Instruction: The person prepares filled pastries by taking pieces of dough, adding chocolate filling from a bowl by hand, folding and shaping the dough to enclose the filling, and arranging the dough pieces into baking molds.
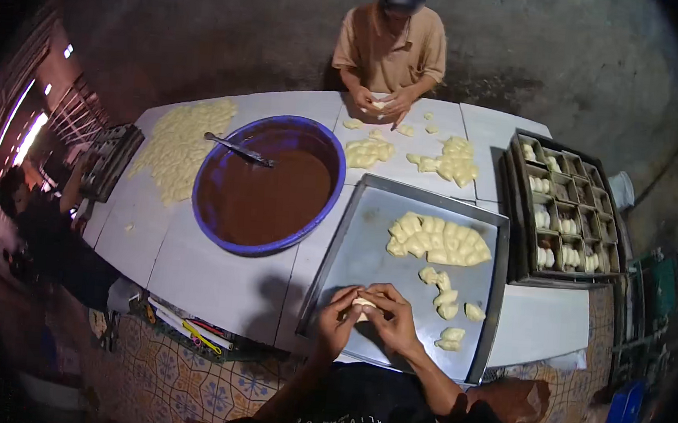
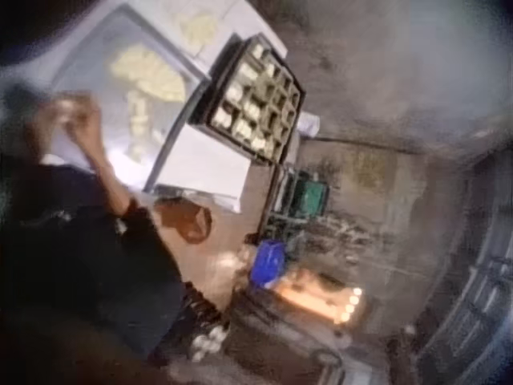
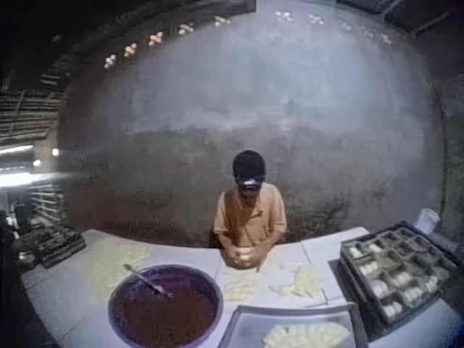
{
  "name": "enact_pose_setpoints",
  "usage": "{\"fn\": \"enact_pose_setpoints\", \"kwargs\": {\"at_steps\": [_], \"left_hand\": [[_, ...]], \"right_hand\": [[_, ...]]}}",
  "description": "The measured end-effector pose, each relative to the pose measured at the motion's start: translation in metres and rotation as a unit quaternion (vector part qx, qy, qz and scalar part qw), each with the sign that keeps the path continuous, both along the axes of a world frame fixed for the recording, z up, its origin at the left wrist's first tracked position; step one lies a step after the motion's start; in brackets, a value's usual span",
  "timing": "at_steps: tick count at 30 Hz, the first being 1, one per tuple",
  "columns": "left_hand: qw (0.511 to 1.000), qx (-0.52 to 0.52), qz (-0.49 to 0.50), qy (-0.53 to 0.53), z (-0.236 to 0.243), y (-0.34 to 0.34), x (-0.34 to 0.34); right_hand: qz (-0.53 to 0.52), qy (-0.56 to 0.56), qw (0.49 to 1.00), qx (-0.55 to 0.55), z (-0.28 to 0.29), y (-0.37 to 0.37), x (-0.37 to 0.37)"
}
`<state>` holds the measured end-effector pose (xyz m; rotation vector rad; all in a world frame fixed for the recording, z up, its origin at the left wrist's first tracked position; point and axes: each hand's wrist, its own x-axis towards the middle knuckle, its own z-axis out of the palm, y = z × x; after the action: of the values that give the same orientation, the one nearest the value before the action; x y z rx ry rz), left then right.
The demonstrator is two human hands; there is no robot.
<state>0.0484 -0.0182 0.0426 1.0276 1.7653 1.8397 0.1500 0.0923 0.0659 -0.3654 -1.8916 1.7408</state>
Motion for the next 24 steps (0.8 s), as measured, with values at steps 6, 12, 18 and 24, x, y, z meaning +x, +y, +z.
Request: {"fn": "enact_pose_setpoints", "kwargs": {"at_steps": [6,12,18,24], "left_hand": [[0.981,-0.007,0.112,-0.158,0.022,0.006,0.012],[0.763,0.136,-0.120,-0.621,-0.008,-0.002,-0.010],[0.763,0.249,-0.352,-0.481,0.003,0.023,-0.108],[0.900,-0.359,0.191,0.159,0.006,0.055,-0.266]], "right_hand": [[-0.101,0.055,0.993,-0.026,-0.014,0.006,-0.035],[0.058,0.092,0.980,0.164,-0.024,0.001,-0.044],[0.166,0.126,0.931,-0.300,-0.036,0.013,-0.048],[0.140,0.089,0.957,-0.236,-0.039,0.001,-0.049]]}}
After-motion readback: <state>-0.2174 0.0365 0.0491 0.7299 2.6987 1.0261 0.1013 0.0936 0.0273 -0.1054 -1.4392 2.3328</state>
